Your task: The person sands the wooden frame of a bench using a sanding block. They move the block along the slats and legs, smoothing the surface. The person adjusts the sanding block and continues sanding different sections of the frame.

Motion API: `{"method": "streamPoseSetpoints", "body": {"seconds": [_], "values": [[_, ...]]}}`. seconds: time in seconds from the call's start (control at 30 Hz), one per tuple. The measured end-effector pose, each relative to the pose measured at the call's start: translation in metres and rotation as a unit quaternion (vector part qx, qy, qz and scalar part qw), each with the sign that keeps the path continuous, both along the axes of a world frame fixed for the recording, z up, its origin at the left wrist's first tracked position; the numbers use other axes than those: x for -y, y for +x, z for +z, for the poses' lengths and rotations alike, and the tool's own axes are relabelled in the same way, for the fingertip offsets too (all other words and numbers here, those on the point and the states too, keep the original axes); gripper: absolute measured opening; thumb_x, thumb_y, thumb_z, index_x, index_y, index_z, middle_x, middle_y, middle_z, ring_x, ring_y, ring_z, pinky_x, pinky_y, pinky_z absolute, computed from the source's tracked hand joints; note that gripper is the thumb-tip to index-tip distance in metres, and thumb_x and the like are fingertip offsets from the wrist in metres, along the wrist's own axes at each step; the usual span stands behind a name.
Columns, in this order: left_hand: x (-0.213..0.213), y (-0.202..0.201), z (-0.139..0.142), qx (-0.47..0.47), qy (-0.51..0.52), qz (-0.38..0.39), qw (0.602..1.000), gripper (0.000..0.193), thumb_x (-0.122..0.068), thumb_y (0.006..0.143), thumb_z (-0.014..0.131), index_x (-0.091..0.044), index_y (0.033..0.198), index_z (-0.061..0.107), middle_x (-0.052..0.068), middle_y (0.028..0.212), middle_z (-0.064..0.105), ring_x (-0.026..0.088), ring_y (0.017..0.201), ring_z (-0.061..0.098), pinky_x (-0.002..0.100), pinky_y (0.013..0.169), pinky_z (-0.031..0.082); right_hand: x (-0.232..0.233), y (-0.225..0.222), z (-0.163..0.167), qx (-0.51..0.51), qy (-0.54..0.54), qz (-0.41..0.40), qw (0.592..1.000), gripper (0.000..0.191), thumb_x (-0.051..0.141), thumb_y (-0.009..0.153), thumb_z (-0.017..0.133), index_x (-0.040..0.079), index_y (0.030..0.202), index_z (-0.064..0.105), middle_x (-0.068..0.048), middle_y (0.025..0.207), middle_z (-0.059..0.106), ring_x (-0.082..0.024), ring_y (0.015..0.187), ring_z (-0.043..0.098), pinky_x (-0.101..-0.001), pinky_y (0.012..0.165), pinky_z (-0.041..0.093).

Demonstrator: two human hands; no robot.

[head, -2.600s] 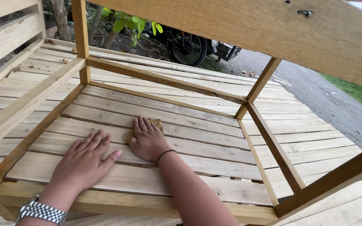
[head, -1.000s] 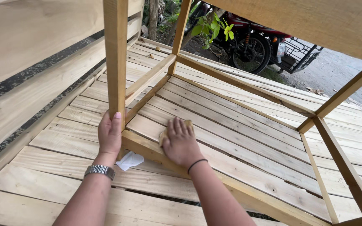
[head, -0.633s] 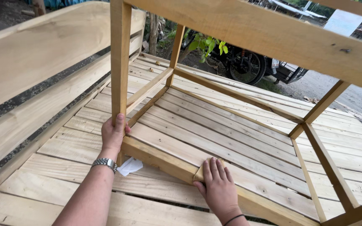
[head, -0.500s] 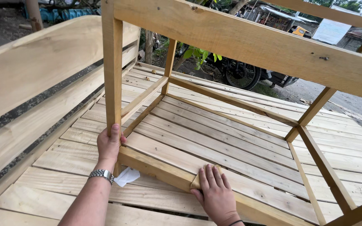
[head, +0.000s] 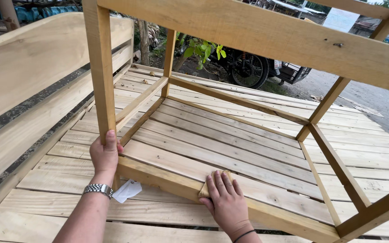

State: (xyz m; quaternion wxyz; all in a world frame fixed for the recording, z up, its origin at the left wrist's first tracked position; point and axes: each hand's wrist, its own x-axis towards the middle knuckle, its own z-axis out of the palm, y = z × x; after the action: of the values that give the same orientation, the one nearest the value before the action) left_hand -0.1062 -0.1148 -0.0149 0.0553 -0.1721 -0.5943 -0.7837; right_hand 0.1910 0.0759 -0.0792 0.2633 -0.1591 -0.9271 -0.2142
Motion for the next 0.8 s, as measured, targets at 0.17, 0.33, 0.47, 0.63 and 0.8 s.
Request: {"method": "streamPoseSetpoints", "body": {"seconds": [0.17, 0.33, 0.47, 0.63, 0.8], "values": [[-0.002, 0.002, -0.004, 0.005, -0.022, 0.013, 1.0, 0.07, -0.073, 0.09, 0.06, -0.004, 0.076, 0.062, 0.003, 0.064, 0.06, 0.012, 0.055, 0.062, 0.028, 0.052, 0.051, -0.004, 0.009, 0.007, -0.004, -0.001, -0.005, 1.0, 0.058, 0.049, 0.097, 0.05, 0.012, 0.141, 0.053, -0.013, 0.146, 0.054, -0.031, 0.134, 0.05, -0.0526, 0.107, 0.039], [0.002, 0.017, -0.019, 0.004, -0.008, 0.009, 1.0, 0.068, -0.073, 0.088, 0.06, -0.006, 0.077, 0.06, 0.001, 0.064, 0.06, 0.011, 0.056, 0.063, 0.027, 0.054, 0.052, -0.003, 0.026, 0.009, -0.016, -0.011, 0.003, 1.0, 0.053, 0.041, 0.097, 0.049, 0.014, 0.142, 0.054, -0.011, 0.146, 0.055, -0.03, 0.135, 0.05, -0.0496, 0.109, 0.039], [0.01, 0.036, -0.025, 0.017, -0.013, 0.019, 1.0, 0.067, -0.072, 0.088, 0.061, -0.006, 0.076, 0.061, 0.0, 0.062, 0.061, 0.011, 0.056, 0.063, 0.027, 0.054, 0.052, 0.002, 0.039, 0.015, -0.003, -0.04, -0.003, 0.999, 0.052, 0.039, 0.095, 0.048, 0.016, 0.141, 0.055, -0.009, 0.145, 0.055, -0.028, 0.135, 0.049, -0.0479, 0.109, 0.037], [0.014, 0.051, -0.023, 0.011, -0.009, 0.018, 1.0, 0.063, -0.07, 0.089, 0.06, -0.007, 0.078, 0.062, 0.0, 0.061, 0.06, 0.009, 0.057, 0.063, 0.027, 0.053, 0.052, 0.006, 0.044, 0.023, -0.022, -0.099, -0.023, 0.995, 0.048, 0.035, 0.099, 0.043, 0.018, 0.143, 0.055, -0.007, 0.149, 0.053, -0.025, 0.139, 0.049, -0.0433, 0.115, 0.036], [0.019, 0.06, -0.025, 0.026, -0.004, 0.008, 1.0, 0.062, -0.07, 0.087, 0.062, -0.008, 0.084, 0.066, -0.001, 0.062, 0.06, 0.009, 0.056, 0.062, 0.026, 0.053, 0.051, 0.014, 0.019, 0.028, 0.003, -0.2, -0.08, 0.977, 0.051, 0.037, 0.104, 0.036, 0.012, 0.145, 0.051, -0.01, 0.155, 0.047, -0.027, 0.147, 0.041, -0.0426, 0.12, 0.031]]}}
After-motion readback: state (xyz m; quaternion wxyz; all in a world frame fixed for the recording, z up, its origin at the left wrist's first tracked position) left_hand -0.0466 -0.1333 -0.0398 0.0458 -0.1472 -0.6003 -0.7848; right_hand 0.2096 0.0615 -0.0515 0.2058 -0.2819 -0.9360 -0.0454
